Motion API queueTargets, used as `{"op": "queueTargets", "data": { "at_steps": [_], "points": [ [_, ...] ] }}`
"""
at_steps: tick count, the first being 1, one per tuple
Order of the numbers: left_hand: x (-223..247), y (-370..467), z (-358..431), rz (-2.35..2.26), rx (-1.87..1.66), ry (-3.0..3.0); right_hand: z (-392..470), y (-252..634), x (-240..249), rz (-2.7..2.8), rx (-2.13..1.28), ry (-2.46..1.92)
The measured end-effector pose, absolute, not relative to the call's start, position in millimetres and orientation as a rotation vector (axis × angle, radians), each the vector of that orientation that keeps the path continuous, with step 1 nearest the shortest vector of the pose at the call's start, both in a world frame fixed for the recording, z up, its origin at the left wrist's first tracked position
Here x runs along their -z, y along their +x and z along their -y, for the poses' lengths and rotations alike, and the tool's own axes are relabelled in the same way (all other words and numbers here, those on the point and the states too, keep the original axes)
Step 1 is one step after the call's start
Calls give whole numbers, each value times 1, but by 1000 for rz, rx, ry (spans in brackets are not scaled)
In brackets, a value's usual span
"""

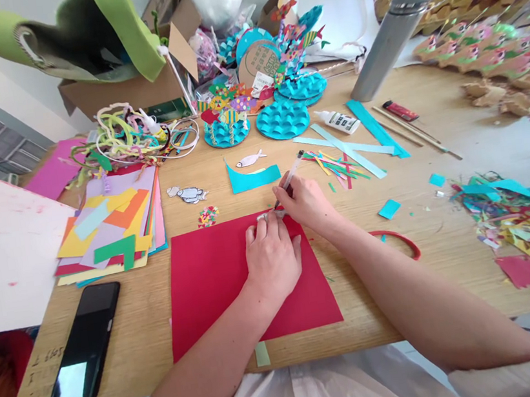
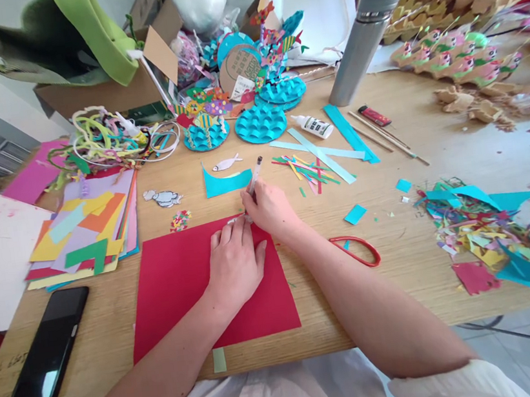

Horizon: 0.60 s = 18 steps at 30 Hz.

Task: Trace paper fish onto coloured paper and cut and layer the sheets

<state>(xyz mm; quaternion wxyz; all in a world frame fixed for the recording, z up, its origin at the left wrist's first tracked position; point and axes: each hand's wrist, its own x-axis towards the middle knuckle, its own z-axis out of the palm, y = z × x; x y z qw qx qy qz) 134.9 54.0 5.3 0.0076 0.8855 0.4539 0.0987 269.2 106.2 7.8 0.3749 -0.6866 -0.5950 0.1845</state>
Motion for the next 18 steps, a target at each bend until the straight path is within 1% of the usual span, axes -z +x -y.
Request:
{"op": "queueTargets", "data": {
  "at_steps": [18],
  "points": [
    [-6,136,-53,-1420,-298,2789,-106,272,-10,1544,-474,-1791]
  ]
}}
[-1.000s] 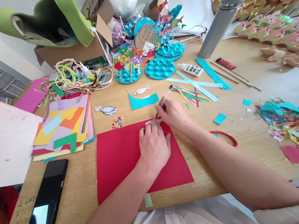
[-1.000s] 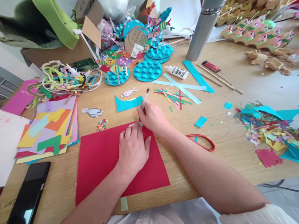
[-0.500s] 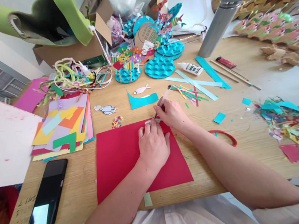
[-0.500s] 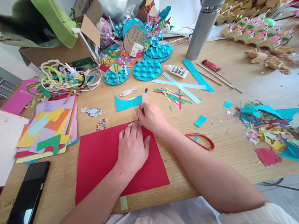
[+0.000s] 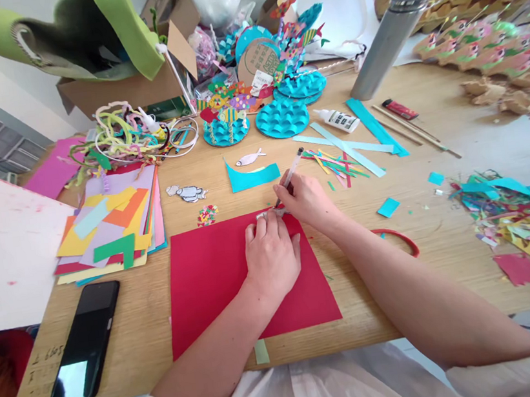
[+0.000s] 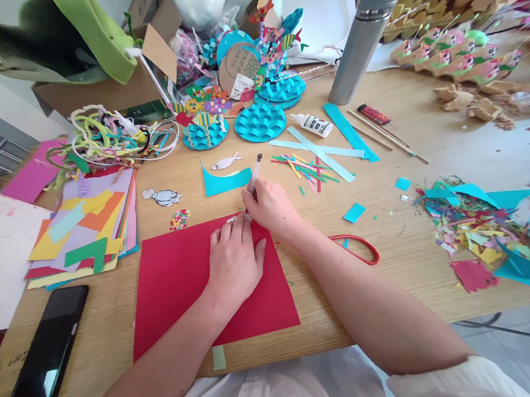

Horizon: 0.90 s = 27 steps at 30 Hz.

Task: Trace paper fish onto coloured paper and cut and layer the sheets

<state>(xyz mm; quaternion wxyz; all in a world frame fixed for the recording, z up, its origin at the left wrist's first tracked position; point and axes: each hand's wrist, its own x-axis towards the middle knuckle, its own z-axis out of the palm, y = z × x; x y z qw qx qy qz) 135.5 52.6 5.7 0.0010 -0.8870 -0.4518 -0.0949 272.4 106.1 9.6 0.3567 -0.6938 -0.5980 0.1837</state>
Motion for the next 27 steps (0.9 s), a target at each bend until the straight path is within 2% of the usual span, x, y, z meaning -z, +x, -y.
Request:
{"op": "queueTargets", "data": {
  "at_steps": [15,27],
  "points": [
    [-8,138,-55,1406,295,-2780,-110,285,-19,1637,-634,-1777],
    [-9,139,-58,1425,290,-2757,-104,285,-23,1664,-619,-1766]
  ]
}}
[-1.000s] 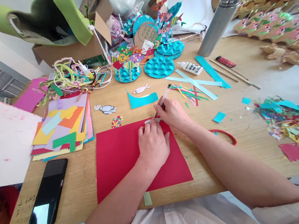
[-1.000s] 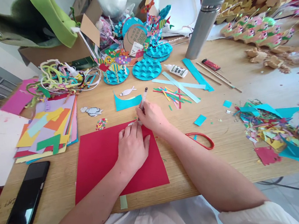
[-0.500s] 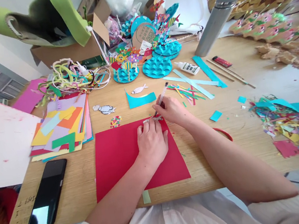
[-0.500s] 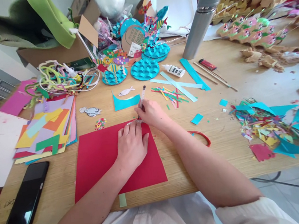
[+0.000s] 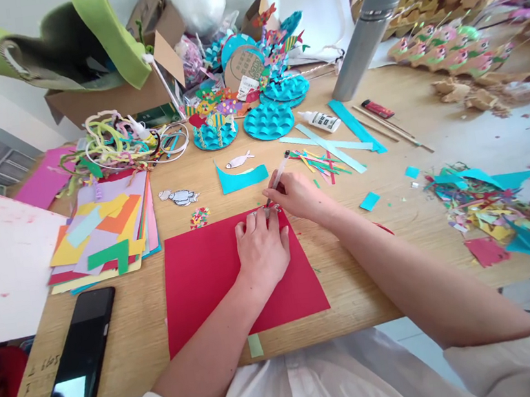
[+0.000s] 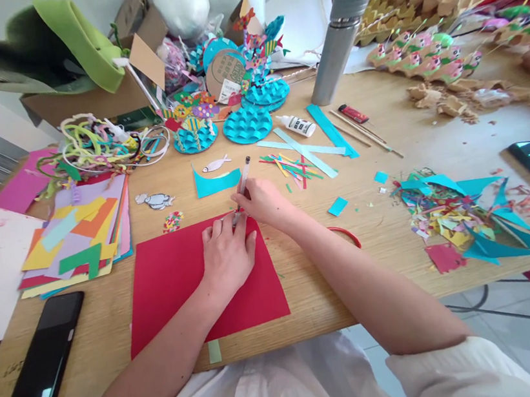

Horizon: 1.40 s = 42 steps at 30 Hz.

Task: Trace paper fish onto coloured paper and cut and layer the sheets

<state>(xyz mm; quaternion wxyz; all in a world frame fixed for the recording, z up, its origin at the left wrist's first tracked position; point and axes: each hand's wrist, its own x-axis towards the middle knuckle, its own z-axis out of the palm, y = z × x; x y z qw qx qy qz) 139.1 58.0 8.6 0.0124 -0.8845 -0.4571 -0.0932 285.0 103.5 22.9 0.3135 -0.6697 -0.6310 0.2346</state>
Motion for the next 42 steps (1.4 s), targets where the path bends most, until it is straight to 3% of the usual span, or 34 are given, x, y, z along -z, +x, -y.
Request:
{"op": "queueTargets", "data": {
  "at_steps": [42],
  "points": [
    [-8,141,-58,1407,235,-2727,-101,294,-14,1590,-463,-1895]
  ]
}}
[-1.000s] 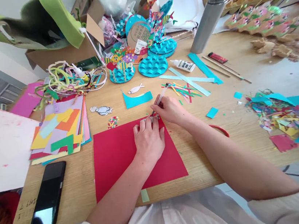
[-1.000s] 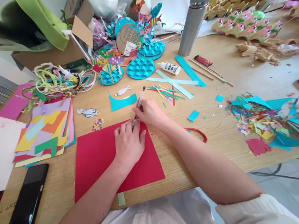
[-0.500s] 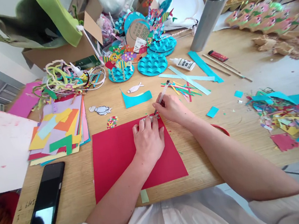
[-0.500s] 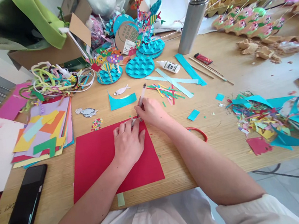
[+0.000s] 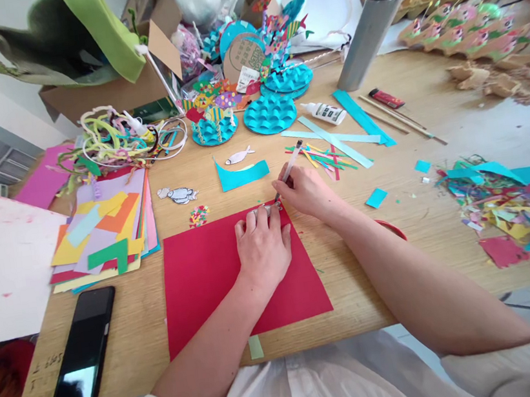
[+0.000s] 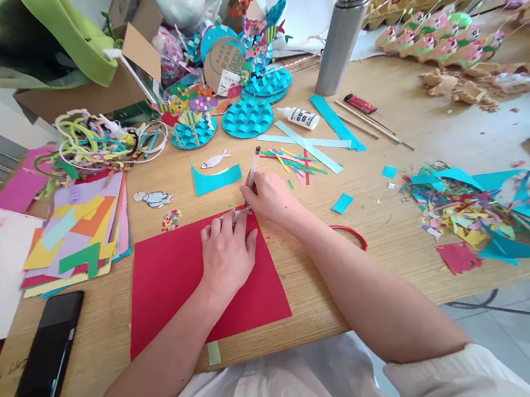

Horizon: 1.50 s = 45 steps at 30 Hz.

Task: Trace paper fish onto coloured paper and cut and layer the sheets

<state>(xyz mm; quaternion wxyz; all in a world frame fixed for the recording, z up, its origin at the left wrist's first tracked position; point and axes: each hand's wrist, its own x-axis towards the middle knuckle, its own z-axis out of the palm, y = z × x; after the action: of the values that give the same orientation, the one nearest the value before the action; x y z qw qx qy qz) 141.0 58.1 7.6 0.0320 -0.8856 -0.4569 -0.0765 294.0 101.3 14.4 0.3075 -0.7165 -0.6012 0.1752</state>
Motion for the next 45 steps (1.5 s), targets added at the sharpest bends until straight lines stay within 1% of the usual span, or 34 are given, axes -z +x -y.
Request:
{"op": "queueTargets", "data": {
  "at_steps": [14,20,34,40,45],
  "points": [
    [-9,142,-58,1415,197,-2719,-98,295,-20,1579,-440,-1903],
    [-9,142,-60,1411,211,-2725,-96,296,-29,1549,-547,-1890],
    [-7,140,-62,1408,258,-2739,-94,299,-27,1504,-670,-1877],
    [-8,140,-61,1413,232,-2731,-89,301,-18,1319,-871,-1792],
    [-9,140,-61,1405,228,-2732,-89,301,-11,1184,-950,-1716]
  ]
}}
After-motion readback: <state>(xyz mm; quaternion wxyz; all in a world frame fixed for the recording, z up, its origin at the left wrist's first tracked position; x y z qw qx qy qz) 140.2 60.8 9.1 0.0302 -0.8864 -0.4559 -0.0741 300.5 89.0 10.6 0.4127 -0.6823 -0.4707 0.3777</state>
